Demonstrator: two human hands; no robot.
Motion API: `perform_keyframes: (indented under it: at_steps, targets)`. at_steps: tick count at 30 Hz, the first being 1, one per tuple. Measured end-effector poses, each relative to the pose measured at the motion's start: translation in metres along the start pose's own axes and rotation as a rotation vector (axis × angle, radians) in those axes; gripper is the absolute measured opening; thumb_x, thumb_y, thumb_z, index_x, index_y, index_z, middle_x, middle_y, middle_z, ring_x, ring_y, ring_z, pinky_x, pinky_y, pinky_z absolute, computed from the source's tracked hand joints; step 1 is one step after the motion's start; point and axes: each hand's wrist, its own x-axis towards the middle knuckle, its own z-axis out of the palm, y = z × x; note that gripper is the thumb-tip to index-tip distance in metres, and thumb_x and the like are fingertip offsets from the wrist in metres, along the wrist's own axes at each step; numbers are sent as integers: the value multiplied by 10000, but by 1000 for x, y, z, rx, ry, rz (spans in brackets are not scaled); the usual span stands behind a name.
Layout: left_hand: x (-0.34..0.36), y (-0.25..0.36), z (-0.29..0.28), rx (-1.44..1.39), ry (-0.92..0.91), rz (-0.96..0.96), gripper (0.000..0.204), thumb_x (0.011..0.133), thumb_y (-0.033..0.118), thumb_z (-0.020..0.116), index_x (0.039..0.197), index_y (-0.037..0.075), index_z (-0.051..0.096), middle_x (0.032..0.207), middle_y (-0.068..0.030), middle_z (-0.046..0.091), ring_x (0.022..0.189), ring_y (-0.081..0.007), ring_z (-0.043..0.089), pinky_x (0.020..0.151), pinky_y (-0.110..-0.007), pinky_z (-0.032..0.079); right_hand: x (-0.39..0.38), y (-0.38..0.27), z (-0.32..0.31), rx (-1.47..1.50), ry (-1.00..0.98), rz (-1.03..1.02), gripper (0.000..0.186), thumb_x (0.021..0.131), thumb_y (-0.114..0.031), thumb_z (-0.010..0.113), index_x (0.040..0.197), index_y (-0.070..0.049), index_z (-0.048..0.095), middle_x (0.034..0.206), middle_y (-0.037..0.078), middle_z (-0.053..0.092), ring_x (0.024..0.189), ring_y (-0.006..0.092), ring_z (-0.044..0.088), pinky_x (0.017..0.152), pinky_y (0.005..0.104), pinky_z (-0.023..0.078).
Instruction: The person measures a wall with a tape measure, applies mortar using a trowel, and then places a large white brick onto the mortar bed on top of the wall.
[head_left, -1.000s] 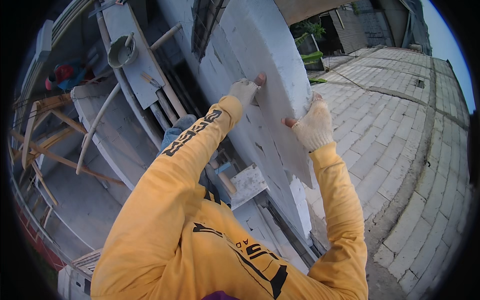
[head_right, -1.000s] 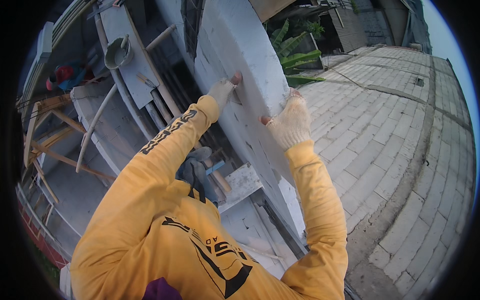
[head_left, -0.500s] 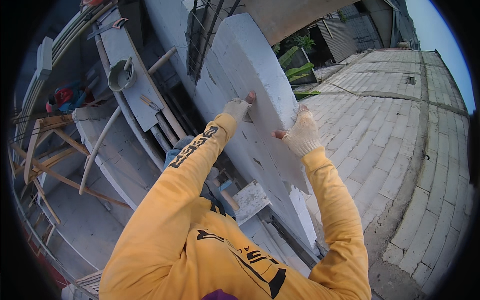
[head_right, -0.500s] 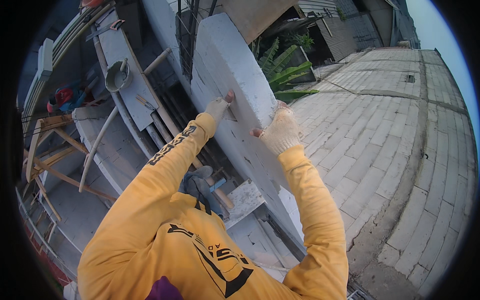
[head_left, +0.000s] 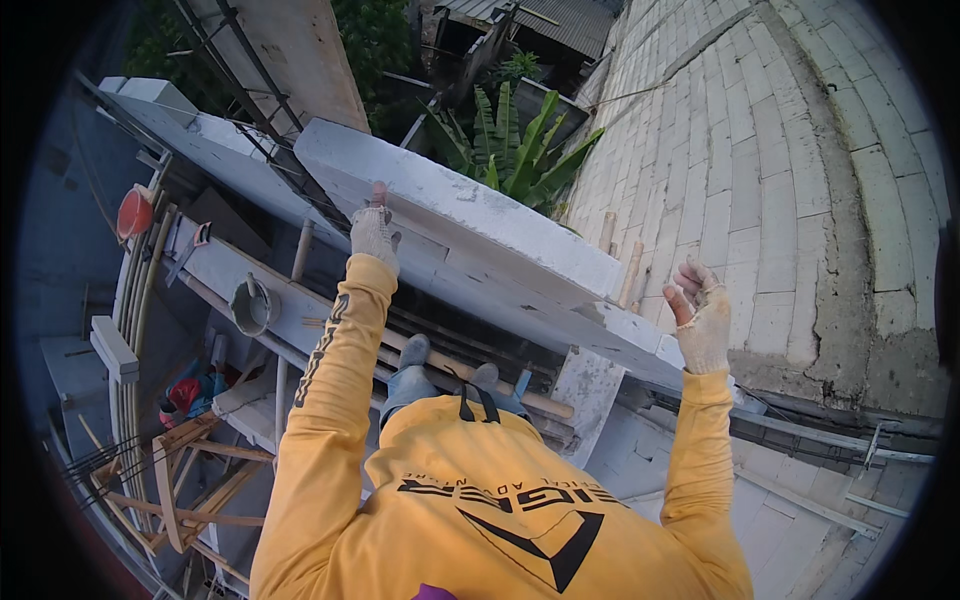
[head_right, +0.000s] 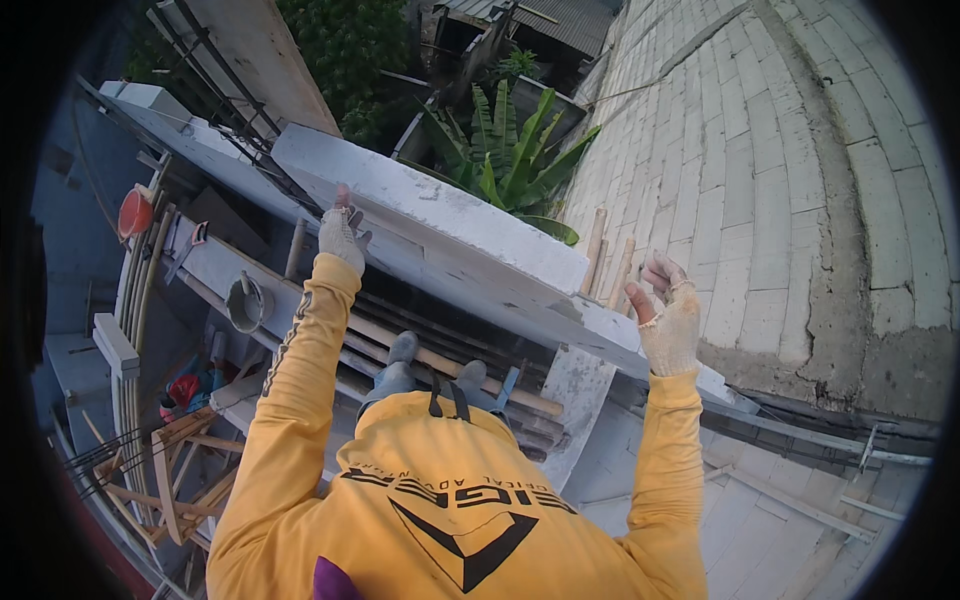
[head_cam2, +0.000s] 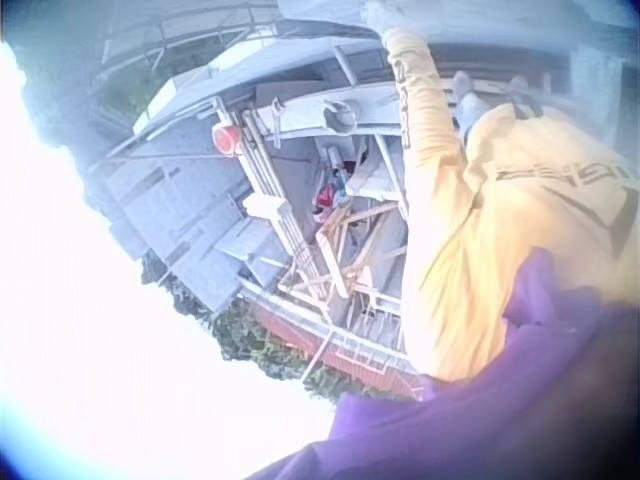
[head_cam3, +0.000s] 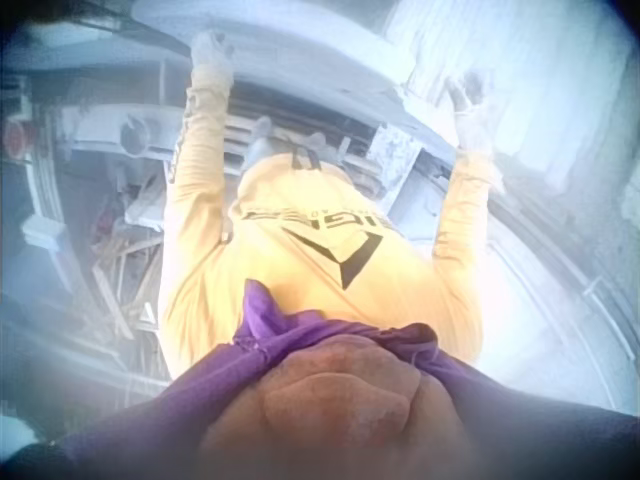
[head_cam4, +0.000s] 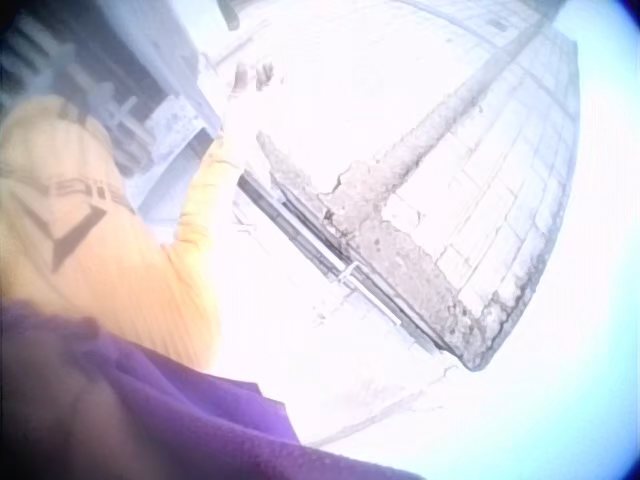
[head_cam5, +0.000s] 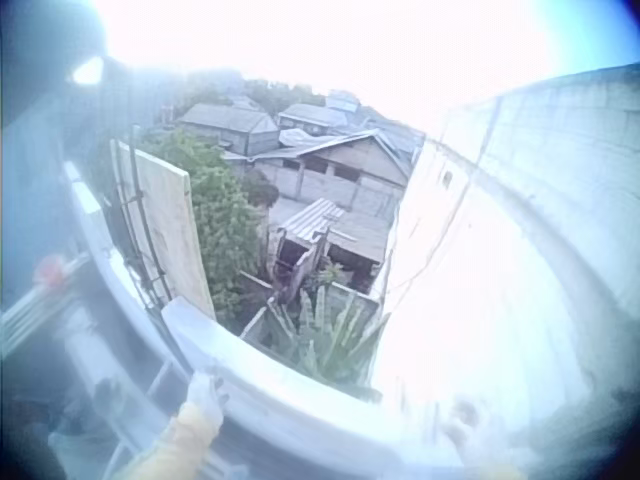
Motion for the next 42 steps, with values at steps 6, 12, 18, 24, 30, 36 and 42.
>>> perform_keyframes:
  at_steps: [6, 12, 18, 24, 30, 36, 42]
  targets:
    - [2, 25, 24, 148, -49, -36, 661, 794, 451, 748, 1313, 140, 482, 1322, -94, 402, 1266, -298, 372, 1047, -585, 284, -104, 64, 16, 135, -171, 279, 306, 873, -225, 730, 1034, 18, 638, 856, 76, 674, 795, 134, 645, 755, 264, 527]
    - [28, 25, 4, 111, 31, -61, 703, 743, 405, 793, 1321, 154, 482, 1339, -114, 374, 1293, -311, 341, 1049, -586, 265, -95, 93, 90, 82, -290, 318, 688, 799, -239, 787, 1341, 20, 450, 1204, 218, 594, 1059, 291, 617, 883, 370, 517]
    - [28, 32, 8, 93, 75, -30, 610, 770, 392, 776, 1258, 147, 505, 1265, -99, 388, 1261, -289, 362, 974, -546, 339, -46, 138, 148, 504, -159, 234, 1006, 623, -5, 829, 1462, 14, 273, 1393, 208, 444, 1283, 319, 472, 1050, 381, 423]
    - [45, 58, -13, 24, 54, 20, 560, 796, 371, 752, 1244, 129, 518, 1362, -122, 354, 1303, -310, 328, 1043, -583, 286, -33, 151, 164, 347, -240, 104, 977, 654, -108, 848, 1443, 19, 288, 1322, 174, 531, 1240, 278, 520, 1045, 347, 417]
    - [73, 89, 5, 96, 79, -49, 663, 784, 346, 750, 1337, 104, 474, 1452, -164, 378, 1382, -340, 303, 1124, -627, 159, -24, 166, 168, 183, -231, 43, 851, 685, -216, 854, 1344, 35, 378, 1248, 194, 570, 1152, 335, 570, 980, 375, 452]
    - [104, 98, -29, 89, -34, -105, 540, 786, 278, 770, 1261, 172, 535, 1264, -72, 556, 1253, -295, 443, 1105, -609, 158, -20, 159, 173, 138, -224, -61, 726, 752, -255, 783, 1312, 18, 411, 1163, 174, 588, 1080, 350, 553, 951, 386, 448]
    - [105, 101, -18, 149, -27, -140, 522, 774, 274, 793, 1225, 169, 553, 1264, -40, 565, 1249, -279, 448, 1057, -563, 227, -22, 161, 173, 156, -227, -51, 703, 765, -243, 776, 1307, 11, 406, 1187, 167, 587, 1105, 345, 551, 971, 385, 425]
